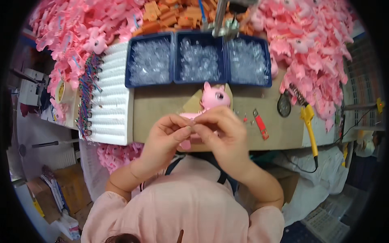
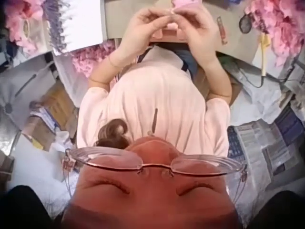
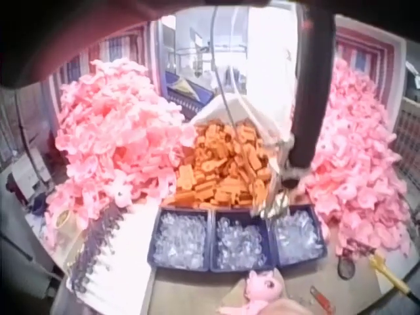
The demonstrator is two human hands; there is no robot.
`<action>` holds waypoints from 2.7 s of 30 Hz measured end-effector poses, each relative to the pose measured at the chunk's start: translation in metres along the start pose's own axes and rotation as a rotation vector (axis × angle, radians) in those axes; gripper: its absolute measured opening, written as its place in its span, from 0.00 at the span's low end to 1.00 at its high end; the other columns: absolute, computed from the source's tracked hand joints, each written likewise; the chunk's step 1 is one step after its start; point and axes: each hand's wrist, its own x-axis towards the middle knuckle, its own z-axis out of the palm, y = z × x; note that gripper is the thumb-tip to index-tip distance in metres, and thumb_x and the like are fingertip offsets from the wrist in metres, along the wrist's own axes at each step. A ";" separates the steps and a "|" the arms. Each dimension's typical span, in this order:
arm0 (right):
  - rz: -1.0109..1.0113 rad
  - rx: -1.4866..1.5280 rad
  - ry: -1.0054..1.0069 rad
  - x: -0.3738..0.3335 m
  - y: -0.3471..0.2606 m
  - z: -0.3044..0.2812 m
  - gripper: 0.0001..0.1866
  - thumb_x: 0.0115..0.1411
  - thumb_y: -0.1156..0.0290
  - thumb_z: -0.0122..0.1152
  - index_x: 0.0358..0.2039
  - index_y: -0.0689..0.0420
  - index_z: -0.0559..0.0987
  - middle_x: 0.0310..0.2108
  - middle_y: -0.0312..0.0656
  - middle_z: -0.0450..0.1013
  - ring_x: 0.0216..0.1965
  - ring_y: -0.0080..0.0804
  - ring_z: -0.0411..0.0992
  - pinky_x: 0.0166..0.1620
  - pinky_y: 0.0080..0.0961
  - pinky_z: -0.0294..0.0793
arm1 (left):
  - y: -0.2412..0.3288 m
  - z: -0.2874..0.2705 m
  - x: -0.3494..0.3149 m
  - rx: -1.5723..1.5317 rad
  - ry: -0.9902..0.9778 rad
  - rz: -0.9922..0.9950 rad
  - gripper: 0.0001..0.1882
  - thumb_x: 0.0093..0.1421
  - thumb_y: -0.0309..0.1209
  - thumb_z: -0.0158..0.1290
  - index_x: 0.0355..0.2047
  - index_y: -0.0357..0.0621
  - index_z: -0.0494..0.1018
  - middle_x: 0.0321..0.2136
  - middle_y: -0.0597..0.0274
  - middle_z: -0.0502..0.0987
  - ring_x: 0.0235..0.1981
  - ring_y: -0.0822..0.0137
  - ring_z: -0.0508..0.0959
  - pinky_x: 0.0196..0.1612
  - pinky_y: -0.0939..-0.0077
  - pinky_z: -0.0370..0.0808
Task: Assembling pink plastic pony toys by installing electronic components and soldering wires at a factory workbench.
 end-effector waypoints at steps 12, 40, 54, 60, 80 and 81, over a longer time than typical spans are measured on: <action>-0.224 -0.616 -0.197 0.014 0.045 -0.006 0.04 0.49 0.72 0.61 0.27 0.57 0.78 0.27 0.37 0.72 0.31 0.35 0.68 0.38 0.28 0.61 | -0.017 -0.025 0.001 1.231 0.029 0.479 0.25 0.48 0.25 0.53 0.48 0.37 0.62 0.46 0.47 0.68 0.47 0.49 0.70 0.48 0.64 0.68; -0.156 -0.848 0.010 0.073 0.051 -0.067 0.08 0.50 0.77 0.56 0.33 0.60 0.77 0.28 0.47 0.72 0.30 0.42 0.72 0.34 0.30 0.71 | 0.001 0.002 0.022 1.828 -0.287 0.422 0.32 0.44 0.29 0.56 0.51 0.32 0.63 0.46 0.48 0.70 0.46 0.54 0.71 0.45 0.67 0.71; -0.132 -0.556 0.438 0.112 0.098 -0.101 0.13 0.56 0.78 0.55 0.42 0.61 0.75 0.28 0.39 0.69 0.28 0.24 0.69 0.33 0.18 0.68 | 0.017 -0.037 -0.006 -0.375 -0.099 -0.406 0.34 0.53 0.30 0.57 0.58 0.40 0.55 0.51 0.57 0.66 0.51 0.65 0.69 0.52 0.72 0.69; 0.215 0.297 0.068 0.005 0.013 -0.009 0.09 0.45 0.83 0.60 0.30 0.63 0.75 0.28 0.38 0.69 0.27 0.22 0.67 0.30 0.16 0.67 | -0.028 -0.047 -0.003 -0.274 -0.008 -0.342 0.32 0.52 0.32 0.60 0.55 0.42 0.58 0.49 0.60 0.67 0.50 0.67 0.70 0.49 0.73 0.71; 0.183 0.012 -0.020 -0.029 0.037 0.050 0.53 0.38 0.63 0.76 0.60 0.57 0.51 0.55 0.43 0.56 0.56 0.36 0.57 0.55 0.32 0.59 | -0.039 -0.056 -0.048 -0.021 0.101 -0.090 0.39 0.45 0.26 0.60 0.56 0.40 0.54 0.50 0.56 0.65 0.52 0.64 0.67 0.53 0.71 0.68; 0.335 0.252 -0.015 -0.024 0.033 0.052 0.55 0.38 0.63 0.76 0.61 0.57 0.50 0.57 0.44 0.55 0.57 0.37 0.57 0.57 0.33 0.59 | -0.040 -0.060 -0.045 -0.021 0.101 -0.090 0.39 0.45 0.26 0.60 0.56 0.40 0.54 0.50 0.56 0.65 0.52 0.64 0.67 0.53 0.71 0.68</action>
